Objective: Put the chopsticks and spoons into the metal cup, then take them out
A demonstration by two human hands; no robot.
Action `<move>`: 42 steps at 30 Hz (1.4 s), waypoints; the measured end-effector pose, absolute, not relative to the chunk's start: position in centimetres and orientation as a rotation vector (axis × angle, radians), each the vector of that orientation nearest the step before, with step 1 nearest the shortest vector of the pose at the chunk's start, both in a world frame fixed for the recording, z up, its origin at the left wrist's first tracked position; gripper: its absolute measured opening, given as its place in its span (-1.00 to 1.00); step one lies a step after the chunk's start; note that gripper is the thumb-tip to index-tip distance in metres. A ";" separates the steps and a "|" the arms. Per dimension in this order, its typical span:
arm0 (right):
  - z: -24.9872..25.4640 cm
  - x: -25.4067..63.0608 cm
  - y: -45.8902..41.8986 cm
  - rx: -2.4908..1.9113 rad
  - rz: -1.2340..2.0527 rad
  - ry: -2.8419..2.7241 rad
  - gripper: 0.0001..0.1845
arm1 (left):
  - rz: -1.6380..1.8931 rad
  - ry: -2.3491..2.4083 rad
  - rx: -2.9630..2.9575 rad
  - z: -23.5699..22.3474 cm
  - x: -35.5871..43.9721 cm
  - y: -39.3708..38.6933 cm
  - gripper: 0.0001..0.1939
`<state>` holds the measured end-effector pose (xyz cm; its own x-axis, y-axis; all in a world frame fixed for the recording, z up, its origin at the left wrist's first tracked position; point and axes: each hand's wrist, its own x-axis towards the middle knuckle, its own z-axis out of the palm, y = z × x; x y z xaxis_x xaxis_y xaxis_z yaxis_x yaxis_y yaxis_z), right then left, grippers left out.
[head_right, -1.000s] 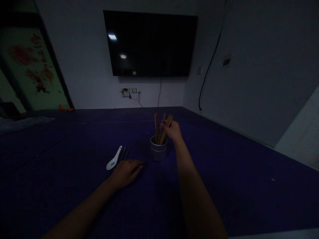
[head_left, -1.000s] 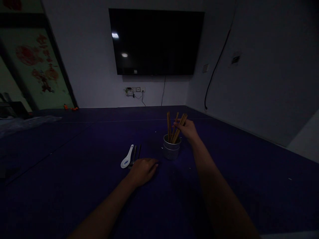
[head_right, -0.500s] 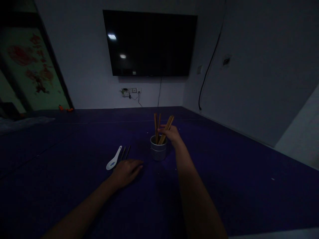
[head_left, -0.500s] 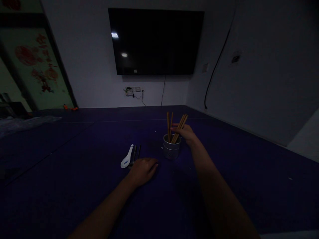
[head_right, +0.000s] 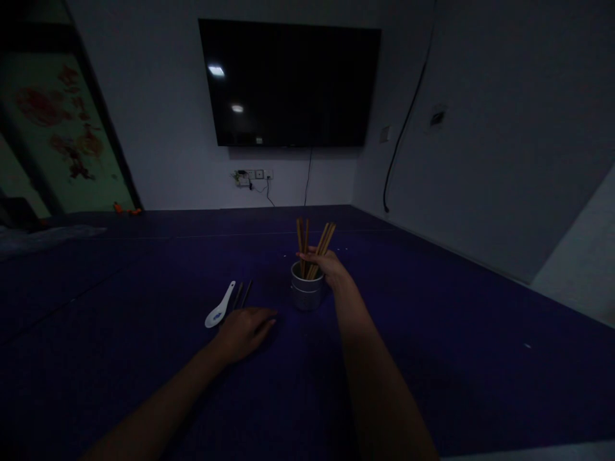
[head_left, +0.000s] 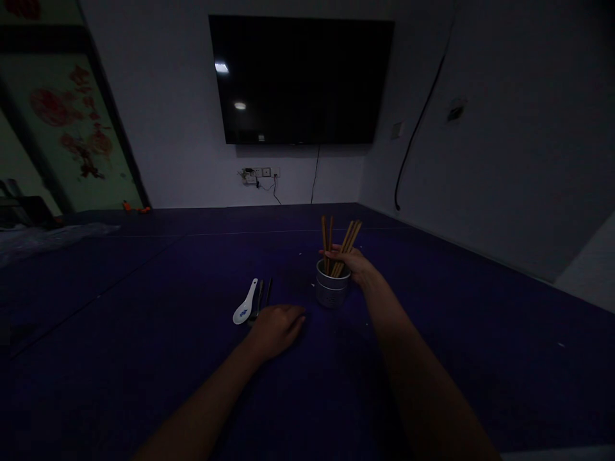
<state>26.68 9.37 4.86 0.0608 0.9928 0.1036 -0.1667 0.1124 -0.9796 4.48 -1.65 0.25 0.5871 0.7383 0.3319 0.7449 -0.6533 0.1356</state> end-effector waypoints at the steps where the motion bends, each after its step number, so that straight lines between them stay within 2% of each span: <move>1: 4.9 26.7 9.4 -1.023 1.166 -1.101 -0.73 | -0.567 -1.301 -2.780 0.2 4.5 -1.7 -0.68; 8: 5.0 26.7 9.4 -1.005 1.121 -1.162 -0.80 | -0.572 -1.285 -2.787 0.2 4.5 -1.6 -0.68; 27: 5.4 26.6 9.1 -1.026 1.197 -1.132 -0.72 | -0.555 -1.286 -2.799 0.2 4.4 -1.5 -0.70; 36: 4.9 26.6 9.3 -1.018 1.205 -1.073 -0.60 | -0.532 -1.283 -2.787 0.3 4.5 -1.5 -0.69; 42: 4.9 26.5 9.6 -1.031 1.245 -1.036 -0.62 | -0.532 -1.285 -2.787 0.2 4.4 -1.4 -0.69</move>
